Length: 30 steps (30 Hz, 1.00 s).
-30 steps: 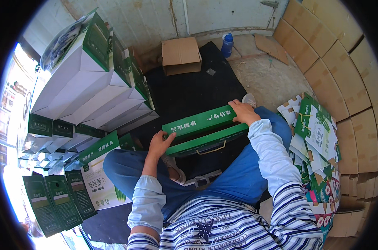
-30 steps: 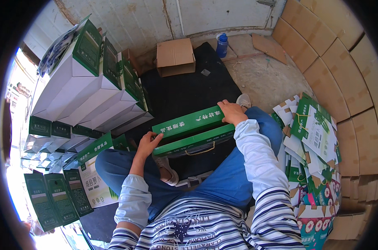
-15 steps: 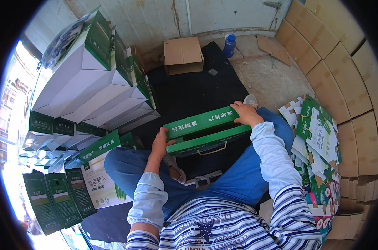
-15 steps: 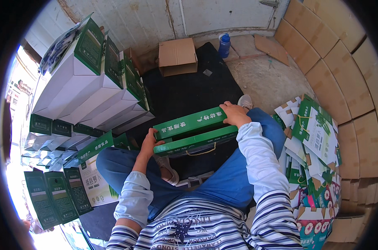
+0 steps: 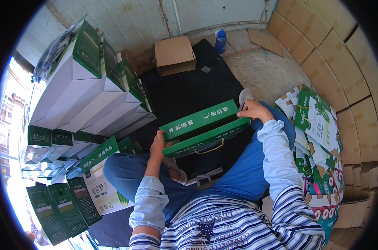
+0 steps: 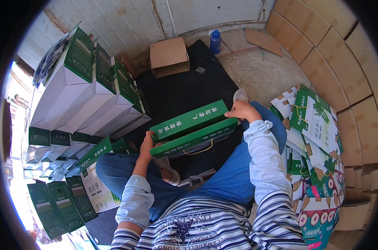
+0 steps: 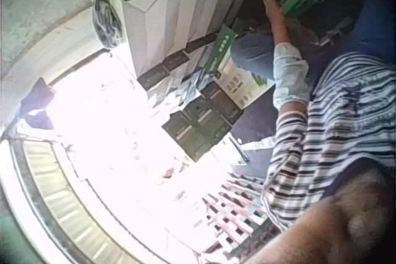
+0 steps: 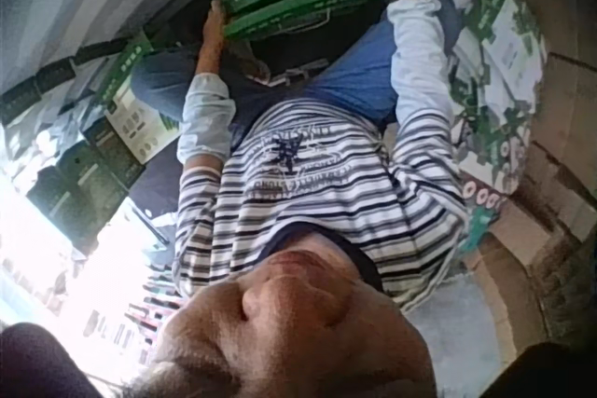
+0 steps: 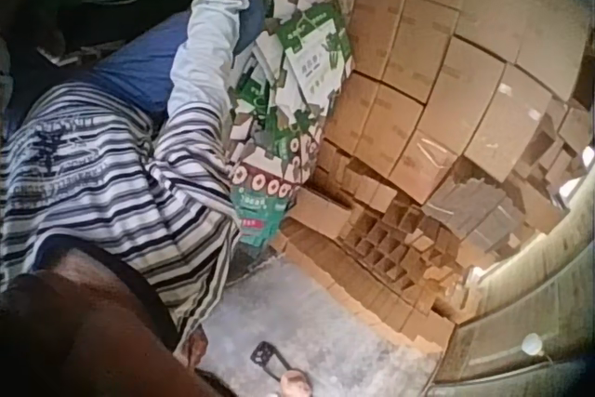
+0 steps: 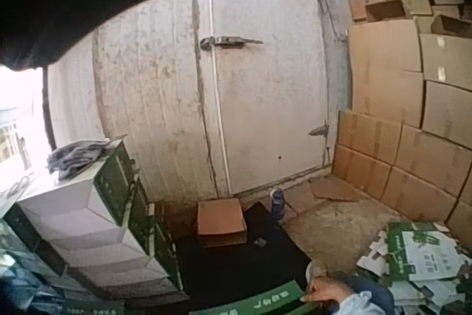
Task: The person folds flat cardboard sheets into packaging boxes by hand and stacks the assembled boxes onto a pile.
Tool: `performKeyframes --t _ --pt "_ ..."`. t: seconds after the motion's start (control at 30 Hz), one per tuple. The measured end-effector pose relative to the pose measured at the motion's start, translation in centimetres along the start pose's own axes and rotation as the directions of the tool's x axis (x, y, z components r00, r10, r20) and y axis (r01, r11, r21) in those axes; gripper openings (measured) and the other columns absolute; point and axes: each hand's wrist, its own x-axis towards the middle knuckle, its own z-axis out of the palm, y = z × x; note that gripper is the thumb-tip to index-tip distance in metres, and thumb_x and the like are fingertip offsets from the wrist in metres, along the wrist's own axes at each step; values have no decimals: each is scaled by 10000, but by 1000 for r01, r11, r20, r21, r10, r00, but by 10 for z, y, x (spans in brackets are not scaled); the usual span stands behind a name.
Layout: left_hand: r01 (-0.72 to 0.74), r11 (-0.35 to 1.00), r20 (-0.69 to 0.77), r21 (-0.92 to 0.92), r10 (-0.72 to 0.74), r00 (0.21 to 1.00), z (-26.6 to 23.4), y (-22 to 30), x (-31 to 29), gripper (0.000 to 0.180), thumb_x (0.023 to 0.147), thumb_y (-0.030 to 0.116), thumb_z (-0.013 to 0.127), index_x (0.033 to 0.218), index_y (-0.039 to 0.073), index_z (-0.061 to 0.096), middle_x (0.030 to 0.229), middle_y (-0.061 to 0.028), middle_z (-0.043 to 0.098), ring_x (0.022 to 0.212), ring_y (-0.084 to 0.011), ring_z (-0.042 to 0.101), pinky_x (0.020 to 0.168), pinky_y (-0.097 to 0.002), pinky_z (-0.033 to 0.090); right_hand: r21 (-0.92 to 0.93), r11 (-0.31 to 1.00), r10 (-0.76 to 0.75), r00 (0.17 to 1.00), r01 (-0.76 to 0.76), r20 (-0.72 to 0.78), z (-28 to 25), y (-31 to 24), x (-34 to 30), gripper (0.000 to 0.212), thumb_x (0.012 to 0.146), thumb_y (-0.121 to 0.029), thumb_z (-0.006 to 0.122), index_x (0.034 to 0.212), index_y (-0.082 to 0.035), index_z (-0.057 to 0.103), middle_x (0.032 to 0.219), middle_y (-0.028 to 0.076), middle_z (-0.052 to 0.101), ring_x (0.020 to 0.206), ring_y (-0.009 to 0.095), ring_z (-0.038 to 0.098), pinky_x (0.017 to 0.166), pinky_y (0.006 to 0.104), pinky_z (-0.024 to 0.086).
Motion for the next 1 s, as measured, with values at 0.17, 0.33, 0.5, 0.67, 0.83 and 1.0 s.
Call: performKeyframes --t 0.17,0.33,0.5,0.67,0.83,1.0 --pt "1 999 -17 37 -1 1000 -1 -1 -3 559 715 118 713 1133 103 341 1070 -207 536 945 -407 572 755 -454 478 36 999 -45 989 41 139 0 0 -2 354 708 -316 717 650 3 573 565 96 566 486 166 557 429 295 428" --pt "-10 1000 -5 20 10 1000 -1 1 0 563 719 119 714 1140 109 340 1072 -207 534 950 -405 571 754 -452 479 -123 991 -28 986 49 166 2 6 -7 399 690 -328 730 568 -37 485 547 78 553 481 144 551 412 291 396" --pt "-43 999 10 -34 43 999 2 0 0 557 729 117 707 1146 109 339 1081 -211 536 961 -405 570 760 -448 478 -44 998 63 959 -53 276 5 24 10 377 671 -359 735 592 -25 577 524 62 562 440 159 537 398 301 389" --pt "-28 999 15 -42 29 999 -1 -3 -5 554 735 114 703 1148 103 335 1088 -211 539 979 -403 563 774 -438 470 -198 943 326 870 -269 371 6 4 -6 373 724 -372 677 700 -1 665 628 94 646 467 153 587 398 254 424" --pt "17 998 68 -53 -14 998 -3 6 -2 569 732 121 705 1160 100 330 1102 -214 543 1002 -397 557 793 -434 463 -45 975 219 922 -216 319 2 8 -9 300 764 -284 656 733 14 660 637 91 655 470 140 596 398 233 429" --pt "33 997 85 -74 -27 996 2 -6 2 583 731 128 704 1169 101 321 1110 -215 545 1013 -393 557 797 -434 463 18 990 128 959 -137 252 8 17 -8 270 753 -269 666 748 1 667 629 81 652 437 119 560 376 230 393"
